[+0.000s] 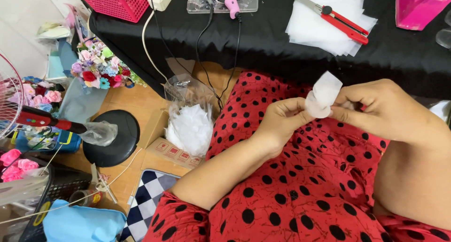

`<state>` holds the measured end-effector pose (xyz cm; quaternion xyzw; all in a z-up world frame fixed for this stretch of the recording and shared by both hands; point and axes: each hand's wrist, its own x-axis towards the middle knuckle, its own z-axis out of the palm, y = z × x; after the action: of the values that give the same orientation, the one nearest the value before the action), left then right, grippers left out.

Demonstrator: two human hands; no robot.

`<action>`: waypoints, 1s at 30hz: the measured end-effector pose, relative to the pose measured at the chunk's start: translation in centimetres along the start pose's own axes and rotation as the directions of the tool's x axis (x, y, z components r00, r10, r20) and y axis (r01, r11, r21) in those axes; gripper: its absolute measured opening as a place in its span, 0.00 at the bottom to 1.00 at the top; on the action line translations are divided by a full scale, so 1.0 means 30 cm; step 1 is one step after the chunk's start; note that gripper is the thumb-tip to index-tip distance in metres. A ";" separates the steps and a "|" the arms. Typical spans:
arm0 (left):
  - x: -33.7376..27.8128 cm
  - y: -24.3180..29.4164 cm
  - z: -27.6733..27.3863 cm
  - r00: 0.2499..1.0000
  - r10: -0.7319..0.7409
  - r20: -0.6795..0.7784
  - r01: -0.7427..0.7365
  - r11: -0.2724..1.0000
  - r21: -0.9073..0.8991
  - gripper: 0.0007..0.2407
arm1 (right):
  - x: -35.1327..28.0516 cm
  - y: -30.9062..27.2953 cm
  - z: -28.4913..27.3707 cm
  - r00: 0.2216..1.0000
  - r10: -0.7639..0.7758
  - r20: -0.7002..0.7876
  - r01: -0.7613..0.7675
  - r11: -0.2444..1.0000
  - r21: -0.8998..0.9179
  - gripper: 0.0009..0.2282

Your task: The person folds white paper sheets into small shapes by hand while seated on the floor. They repeatedly pick up sheets from a stack on the table, fold them, and place the finished pieces into a plastic bag on the floor.

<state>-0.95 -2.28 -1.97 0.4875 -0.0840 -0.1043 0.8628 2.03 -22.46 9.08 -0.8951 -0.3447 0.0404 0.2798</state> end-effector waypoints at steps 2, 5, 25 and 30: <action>-0.010 0.032 0.009 1.000 0.014 0.011 -0.014 0.999 0.050 0.04 | -0.002 -0.021 0.005 0.999 0.026 -0.025 -0.026 1.000 0.007 0.05; -0.018 0.047 0.012 0.998 0.059 -0.006 -0.057 0.988 0.142 0.05 | -0.012 -0.047 0.020 0.993 0.092 -0.081 -0.089 0.995 0.040 0.06; 0.005 0.017 -0.003 0.976 -0.072 -0.206 0.004 0.950 -0.312 0.23 | -0.026 0.070 0.145 0.969 0.192 -0.158 0.038 0.513 0.857 0.24; 0.000 0.020 -0.006 0.986 -0.033 -0.161 -0.016 0.955 -0.296 0.19 | -0.034 0.102 0.181 0.954 0.226 -0.199 0.075 0.461 0.884 0.19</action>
<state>-0.84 -1.81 -1.54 0.3602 0.0062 -0.0788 0.9295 1.64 -22.40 2.78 -0.6307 -0.1888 0.0947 0.7467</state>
